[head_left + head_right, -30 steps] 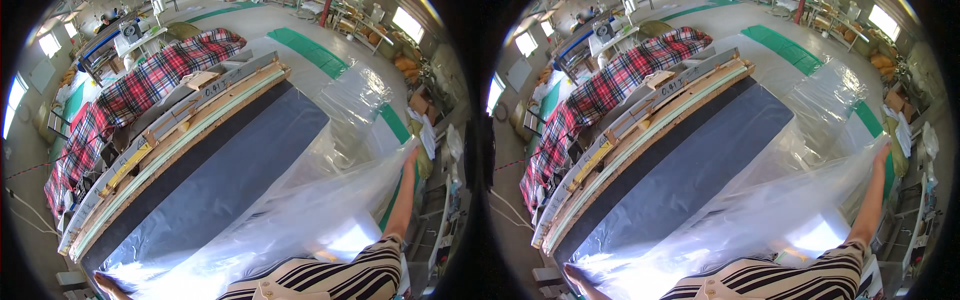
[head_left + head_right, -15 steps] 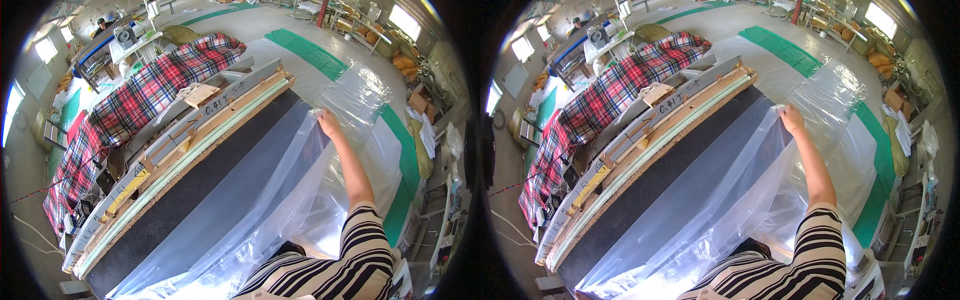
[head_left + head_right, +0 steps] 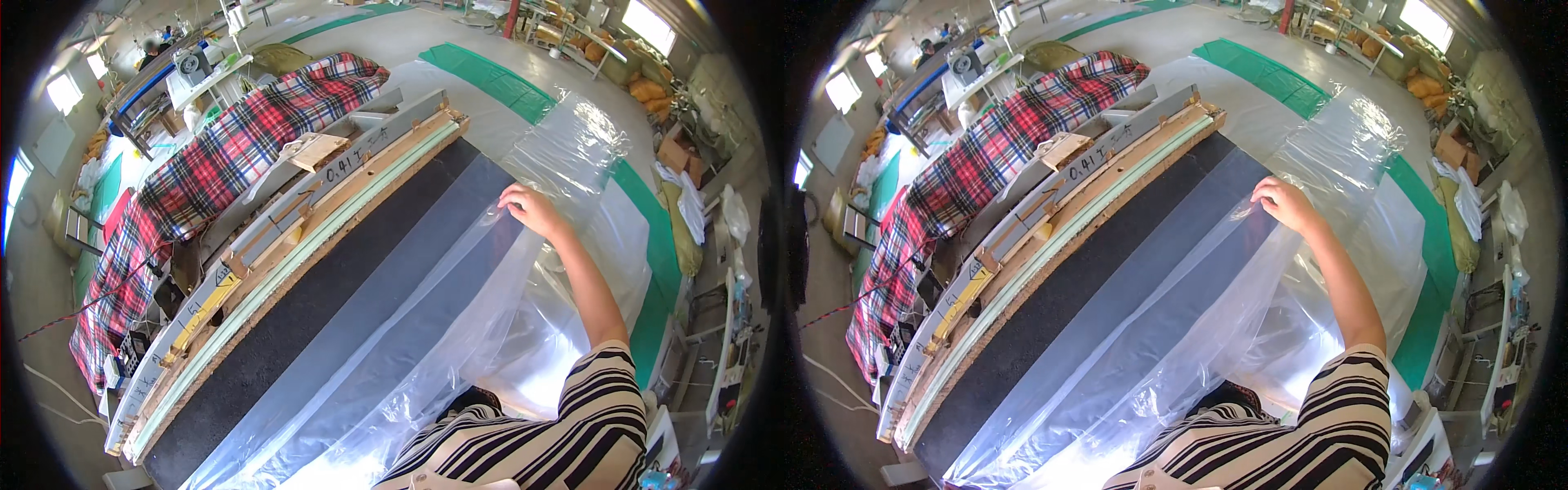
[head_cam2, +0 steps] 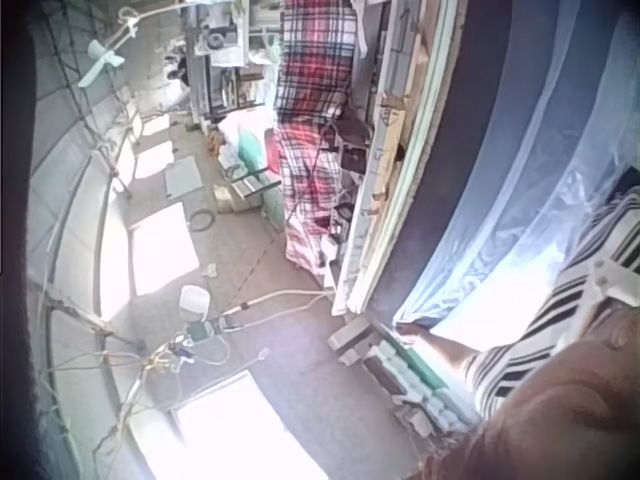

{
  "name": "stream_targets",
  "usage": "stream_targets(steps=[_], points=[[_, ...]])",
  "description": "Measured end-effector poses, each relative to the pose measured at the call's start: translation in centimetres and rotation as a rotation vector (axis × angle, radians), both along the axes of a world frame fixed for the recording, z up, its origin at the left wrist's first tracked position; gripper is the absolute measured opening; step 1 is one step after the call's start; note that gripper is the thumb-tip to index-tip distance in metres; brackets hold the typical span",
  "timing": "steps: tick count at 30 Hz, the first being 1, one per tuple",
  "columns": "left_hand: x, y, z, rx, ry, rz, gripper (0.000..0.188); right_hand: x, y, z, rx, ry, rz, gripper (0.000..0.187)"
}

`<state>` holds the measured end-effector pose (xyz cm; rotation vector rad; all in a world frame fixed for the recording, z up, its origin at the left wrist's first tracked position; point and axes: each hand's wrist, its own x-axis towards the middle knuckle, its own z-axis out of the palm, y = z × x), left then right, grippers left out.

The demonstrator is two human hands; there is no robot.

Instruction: The person wraps a large, dark rectangular material with a clear plastic sheet on a workbench. They repeatedly smooth the plastic over the surface, fold the edges, and adjust the coverage to ensure the material is fully enclosed.

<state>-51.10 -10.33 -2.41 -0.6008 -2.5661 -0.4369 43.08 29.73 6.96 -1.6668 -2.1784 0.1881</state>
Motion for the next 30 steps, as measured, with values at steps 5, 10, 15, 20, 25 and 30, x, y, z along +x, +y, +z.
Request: stream_targets(steps=[5,10,15,20,25,30], points=[[-0.4,0.1,0.3,0.001,0.007,-0.010,0.040,0.5,-0.6,-0.4,-0.013,0.097,-0.028,0.021],[-0.9,-0.6,0.8,0.009,0.014,-0.004,0.040,0.3,-1.4,0.3,0.083,-0.037,-0.002,0.023],[-1.1,-0.6,0.3,0.017,0.005,-0.007,0.041,2.7,-1.1,-0.4,-0.061,0.070,-0.049,0.024],[-2.3,-1.8,-1.0,0.018,-0.011,-0.043,0.041,1.7,-1.9,0.6,0.024,0.009,-0.188,0.022],[-4.8,-5.8,-1.2,0.019,-0.115,0.055,0.039,1.5,-0.1,-0.6,0.065,0.039,-0.115,0.020],[-0.6,-1.0,-0.8,0.041,-0.073,0.074,0.031,2.0,-1.2,0.8,0.137,-0.040,-0.181,0.010]])
